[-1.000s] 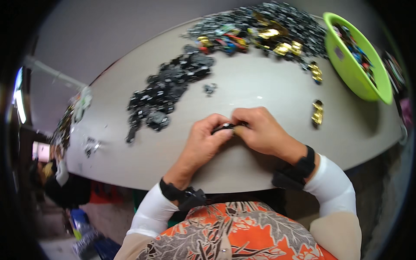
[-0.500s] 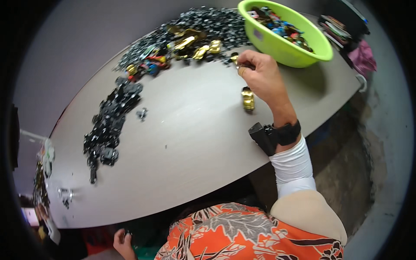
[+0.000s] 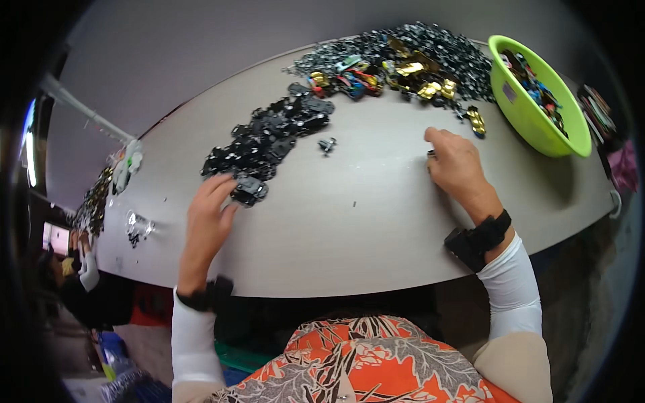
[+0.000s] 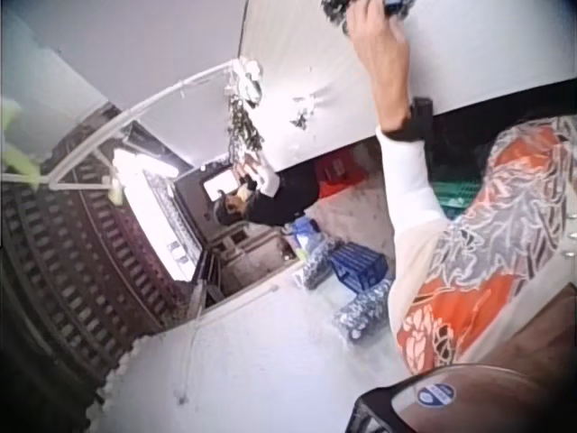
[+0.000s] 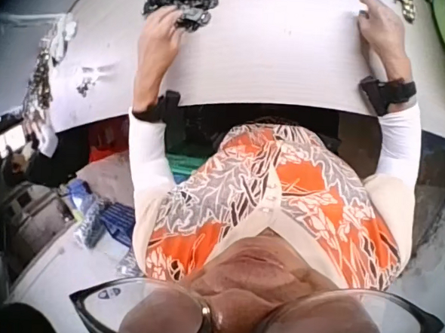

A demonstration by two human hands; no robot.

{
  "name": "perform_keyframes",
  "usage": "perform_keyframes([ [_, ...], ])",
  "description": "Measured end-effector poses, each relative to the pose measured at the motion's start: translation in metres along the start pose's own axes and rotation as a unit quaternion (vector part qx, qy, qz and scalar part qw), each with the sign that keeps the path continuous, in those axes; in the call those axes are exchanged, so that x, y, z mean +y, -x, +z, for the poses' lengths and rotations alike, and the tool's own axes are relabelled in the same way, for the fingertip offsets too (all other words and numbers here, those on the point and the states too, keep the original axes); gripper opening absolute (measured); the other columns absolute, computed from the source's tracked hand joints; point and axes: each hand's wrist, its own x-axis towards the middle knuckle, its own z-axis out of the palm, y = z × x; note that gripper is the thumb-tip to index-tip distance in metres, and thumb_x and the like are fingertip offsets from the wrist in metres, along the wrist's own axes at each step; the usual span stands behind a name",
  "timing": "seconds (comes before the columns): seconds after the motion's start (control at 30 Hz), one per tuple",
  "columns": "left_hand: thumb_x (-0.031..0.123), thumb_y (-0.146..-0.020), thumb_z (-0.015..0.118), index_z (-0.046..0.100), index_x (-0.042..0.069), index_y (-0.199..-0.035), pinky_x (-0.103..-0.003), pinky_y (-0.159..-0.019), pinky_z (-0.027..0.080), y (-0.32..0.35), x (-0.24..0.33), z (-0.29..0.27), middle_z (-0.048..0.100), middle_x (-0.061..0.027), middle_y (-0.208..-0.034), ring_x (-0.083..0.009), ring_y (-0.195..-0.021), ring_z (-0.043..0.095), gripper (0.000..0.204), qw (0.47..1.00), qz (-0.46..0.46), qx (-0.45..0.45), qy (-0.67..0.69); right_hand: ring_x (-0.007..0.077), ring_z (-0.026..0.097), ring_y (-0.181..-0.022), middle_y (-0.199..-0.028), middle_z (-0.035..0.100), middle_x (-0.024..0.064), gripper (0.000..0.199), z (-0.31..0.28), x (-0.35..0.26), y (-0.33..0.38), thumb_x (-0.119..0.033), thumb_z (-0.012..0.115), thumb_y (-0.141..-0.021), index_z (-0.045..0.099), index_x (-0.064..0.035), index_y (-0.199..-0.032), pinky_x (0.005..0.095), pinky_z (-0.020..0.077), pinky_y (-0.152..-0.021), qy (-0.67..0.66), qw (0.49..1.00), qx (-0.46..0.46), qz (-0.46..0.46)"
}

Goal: The person assembles small toy cars by hand at a table. They pick up black chassis and colorful car bodies, snap them together, and place the finished units on the table. The person handles the parts one at a time, repeatedly performing the same assembly sequence.

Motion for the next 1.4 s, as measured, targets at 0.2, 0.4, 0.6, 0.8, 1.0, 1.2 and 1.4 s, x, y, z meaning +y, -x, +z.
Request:
perform_keyframes([
  [0.2, 0.000, -0.067, 0.063, 0.062, 0.003, -0.089, -0.040, -0.080, 0.045, -0.021, -0.010, 0.021, 0.061, -0.0094, -0.092, -0.0290, -0.087, 0.056, 0.022, 0.985, 0.011, -0.128, -0.113, 0.0321, 0.057, -0.072, -0.080, 0.052, 0.0121, 0.014, 0.040, -0.053, -0.027, 0.001, 0.055, -0.069, 0.051, -0.0039, -0.082, 0.0401, 0.0467, -0.063, 0.047, 0.995, -0.004, -0.088],
  [0.4, 0.002, -0.070, 0.063, 0.063, 0.001, -0.079, -0.036, -0.071, 0.048, -0.021, -0.005, 0.033, 0.062, -0.0108, -0.092, -0.0286, -0.083, 0.059, 0.009, 0.998, -0.014, -0.056, -0.041, 0.0351, 0.056, -0.076, -0.083, 0.053, 0.0149, 0.020, 0.014, -0.070, -0.012, -0.003, 0.062, -0.068, 0.052, -0.0014, -0.085, 0.0421, 0.0464, -0.068, -0.161, 0.977, -0.103, -0.097],
  [0.6, -0.001, -0.073, 0.063, 0.055, 0.000, -0.071, -0.028, -0.060, 0.050, -0.040, 0.020, 0.029, 0.065, -0.0159, -0.092, -0.0205, -0.072, 0.064, 0.008, 0.926, -0.192, -0.021, 0.325, 0.0368, 0.056, -0.076, -0.087, 0.054, 0.0158, 0.020, 0.010, -0.051, -0.013, 0.000, 0.060, -0.068, 0.055, -0.0006, -0.087, 0.0424, 0.0464, -0.067, -0.144, 0.975, -0.136, -0.096],
  [0.8, 0.003, -0.075, 0.066, 0.049, 0.007, -0.075, -0.037, -0.061, 0.059, -0.058, 0.056, 0.058, 0.062, -0.0221, -0.094, -0.0288, -0.084, 0.066, 0.017, 0.592, -0.302, -0.115, 0.738, 0.0200, 0.057, -0.063, -0.084, 0.056, 0.0084, 0.020, 0.010, -0.057, -0.018, 0.000, 0.061, -0.069, 0.057, -0.0013, -0.089, 0.0326, 0.0454, -0.056, -0.289, 0.949, -0.123, -0.007],
  [1.0, 0.004, -0.070, 0.071, 0.049, 0.001, -0.116, -0.041, -0.073, 0.058, -0.064, 0.077, 0.076, 0.061, -0.0116, -0.099, -0.0261, -0.096, 0.062, 0.051, 0.518, -0.280, -0.160, 0.792, 0.0052, 0.053, -0.065, -0.089, 0.059, 0.0051, 0.029, 0.005, -0.072, -0.020, -0.006, 0.061, -0.079, 0.050, -0.0030, -0.106, 0.0177, 0.0409, -0.047, -0.673, 0.710, -0.145, 0.146],
  [1.2, -0.001, -0.073, 0.067, 0.053, 0.001, -0.111, -0.038, -0.078, 0.056, -0.058, 0.077, 0.082, 0.060, -0.0098, -0.100, -0.0221, -0.096, 0.061, 0.040, 0.484, -0.273, -0.153, 0.817, 0.0037, 0.052, -0.067, -0.091, 0.053, 0.0040, 0.034, 0.006, -0.088, -0.016, -0.002, 0.063, -0.079, 0.046, -0.0027, -0.109, 0.0170, 0.0435, -0.049, -0.679, 0.714, -0.088, 0.146],
  [1.4, -0.003, -0.074, 0.065, 0.053, 0.001, -0.111, -0.039, -0.078, 0.056, -0.058, 0.080, 0.082, 0.060, -0.0100, -0.101, -0.0223, -0.095, 0.061, 0.039, 0.480, -0.277, -0.144, 0.820, 0.0028, 0.048, -0.074, -0.091, 0.052, 0.0016, 0.035, 0.009, -0.092, -0.009, -0.002, 0.065, -0.079, 0.046, -0.0029, -0.109, 0.0184, 0.0418, -0.064, -0.629, 0.766, -0.066, 0.113],
])
